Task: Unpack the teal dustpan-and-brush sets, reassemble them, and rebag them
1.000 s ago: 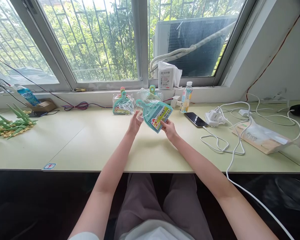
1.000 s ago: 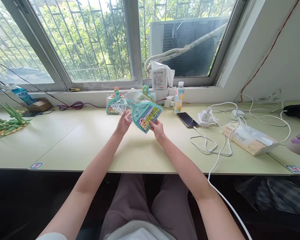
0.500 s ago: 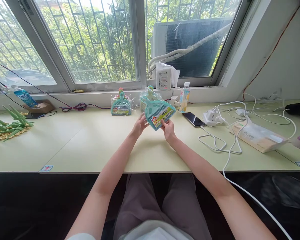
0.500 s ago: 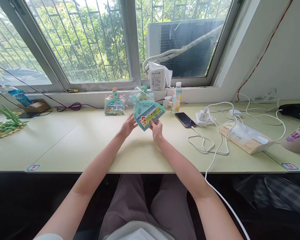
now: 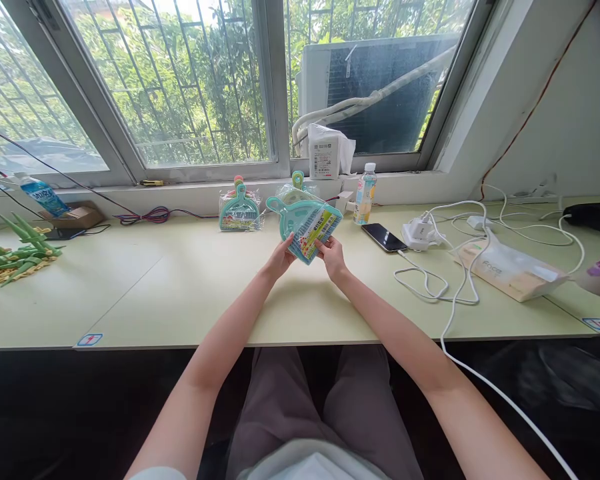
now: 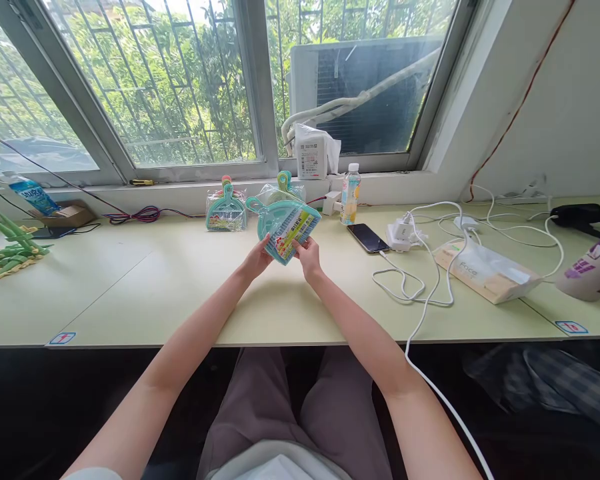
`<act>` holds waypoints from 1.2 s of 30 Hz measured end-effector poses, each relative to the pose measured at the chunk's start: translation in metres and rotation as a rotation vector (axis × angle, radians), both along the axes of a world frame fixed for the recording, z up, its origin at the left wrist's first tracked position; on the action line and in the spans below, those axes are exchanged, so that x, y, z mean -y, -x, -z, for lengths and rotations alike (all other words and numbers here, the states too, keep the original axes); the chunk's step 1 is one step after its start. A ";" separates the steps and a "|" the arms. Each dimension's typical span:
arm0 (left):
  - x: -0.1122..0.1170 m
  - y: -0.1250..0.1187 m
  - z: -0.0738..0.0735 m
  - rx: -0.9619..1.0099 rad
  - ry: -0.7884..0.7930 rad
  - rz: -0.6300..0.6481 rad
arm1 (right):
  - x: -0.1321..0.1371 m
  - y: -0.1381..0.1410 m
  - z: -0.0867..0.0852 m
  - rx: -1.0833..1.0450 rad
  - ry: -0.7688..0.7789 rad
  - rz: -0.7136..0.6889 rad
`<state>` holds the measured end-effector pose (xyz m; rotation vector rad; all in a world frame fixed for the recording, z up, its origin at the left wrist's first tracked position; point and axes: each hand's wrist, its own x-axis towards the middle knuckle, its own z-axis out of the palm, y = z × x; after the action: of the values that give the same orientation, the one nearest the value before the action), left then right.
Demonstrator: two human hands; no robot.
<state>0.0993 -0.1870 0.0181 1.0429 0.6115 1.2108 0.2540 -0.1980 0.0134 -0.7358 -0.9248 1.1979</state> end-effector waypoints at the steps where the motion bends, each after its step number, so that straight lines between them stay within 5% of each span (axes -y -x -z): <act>1: 0.001 0.000 0.000 -0.033 0.011 0.050 | -0.001 0.000 0.000 -0.006 -0.004 0.011; 6: 0.008 -0.004 -0.001 -0.110 -0.039 0.164 | -0.004 -0.004 -0.001 -0.029 -0.023 0.039; 15: 0.017 -0.026 0.002 -0.141 -0.128 -0.151 | -0.001 0.002 0.003 0.055 -0.027 0.180; 21: 0.030 -0.044 0.008 -0.250 -0.079 0.010 | -0.006 -0.004 0.008 0.037 -0.004 0.285; 30: 0.023 -0.045 0.011 -0.251 -0.159 -0.491 | 0.003 0.006 0.005 0.114 -0.017 0.255; 36: 0.019 -0.046 0.019 -0.225 -0.215 -0.555 | 0.005 0.009 0.004 0.067 -0.044 0.245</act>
<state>0.1457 -0.2058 -0.0011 1.2453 1.0074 1.6799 0.2455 -0.2026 0.0097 -0.8325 -0.8850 0.9402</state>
